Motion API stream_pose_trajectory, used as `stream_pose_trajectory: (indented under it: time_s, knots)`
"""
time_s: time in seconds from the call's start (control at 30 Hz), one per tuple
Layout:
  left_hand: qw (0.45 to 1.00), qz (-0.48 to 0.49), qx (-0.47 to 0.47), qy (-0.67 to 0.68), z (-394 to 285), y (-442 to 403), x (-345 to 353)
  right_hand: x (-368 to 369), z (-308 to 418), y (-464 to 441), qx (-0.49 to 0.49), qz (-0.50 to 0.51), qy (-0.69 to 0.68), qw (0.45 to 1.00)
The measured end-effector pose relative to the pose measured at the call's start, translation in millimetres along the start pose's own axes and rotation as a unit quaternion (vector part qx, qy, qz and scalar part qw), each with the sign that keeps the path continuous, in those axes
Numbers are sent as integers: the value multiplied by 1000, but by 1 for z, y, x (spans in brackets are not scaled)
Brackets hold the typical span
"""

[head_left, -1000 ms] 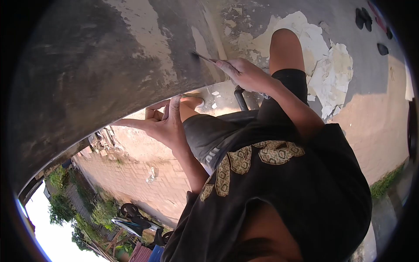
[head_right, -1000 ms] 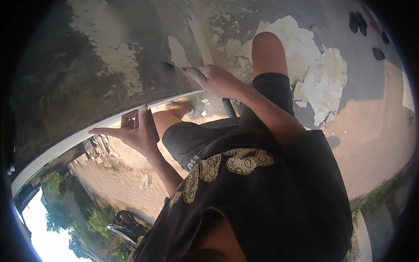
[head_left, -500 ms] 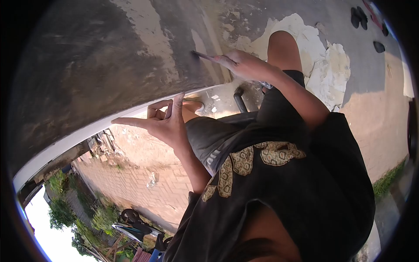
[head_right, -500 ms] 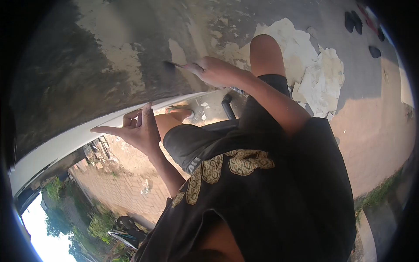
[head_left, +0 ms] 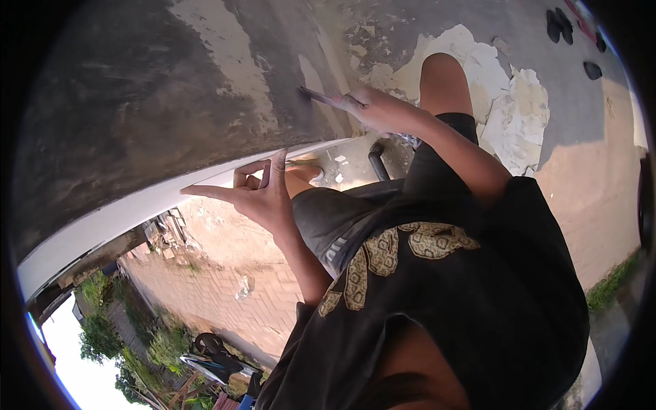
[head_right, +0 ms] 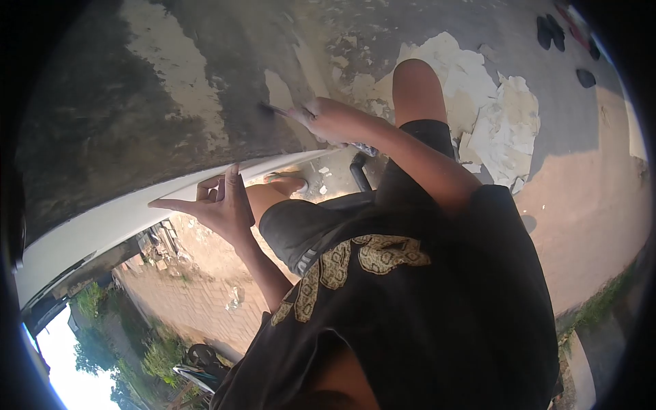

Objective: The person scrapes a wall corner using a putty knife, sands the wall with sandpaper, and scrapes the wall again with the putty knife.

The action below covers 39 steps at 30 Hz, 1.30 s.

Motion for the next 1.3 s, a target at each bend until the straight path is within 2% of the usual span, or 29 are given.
stream_pose_trajectory:
  time_s: [0.07,0.17,0.3,0.43,0.5,0.6,0.7,0.8,0.93,0.97,1.07,1.17,1.3]
  knots:
    - [1000,-1,-10,16,1,0,2,3,-9,-15,-12,-14,-2,1000]
    - [999,-8,35,20,6,-3,3,-4,-6,-16,-7,-5,6,1000]
    - [1000,-2,-7,23,4,1,3,-4,8,3,-5,10,-14,1000]
    - [1000,-13,25,9,8,-2,2,-7,2,-5,12,9,5,1000]
    - [999,-9,20,34,4,-1,4,-1,1,-9,5,1,46,999]
    - [999,-8,19,41,5,0,3,-5,2,-4,10,10,-10,1000]
    - [999,2,13,32,-1,-1,4,1,-5,-18,-8,-21,40,999]
    - [1000,1,23,9,0,2,-2,3,-7,-17,18,-33,23,999]
    - [999,-10,48,3,-4,-3,1,-6,11,-4,-2,5,-19,1000]
    - [1000,9,4,11,-4,0,2,-3,8,-2,-7,16,-25,1000]
    - [999,1,11,45,0,1,4,-2,-2,-7,15,10,-34,999]
    - [1000,-3,19,11,-2,0,2,-4,0,-10,12,8,-42,999]
    - [1000,-2,-2,29,1,2,2,2,-4,-4,14,8,-66,998]
Point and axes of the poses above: each hand's wrist, its own y-axis away from the middle knuckle, its own x-axis out of the palm, z = x × y, the point moved 8 cm from there along -y, towards the middle knuckle, and after that the axes turned 11 degrees about x, right-handed, at the moved point
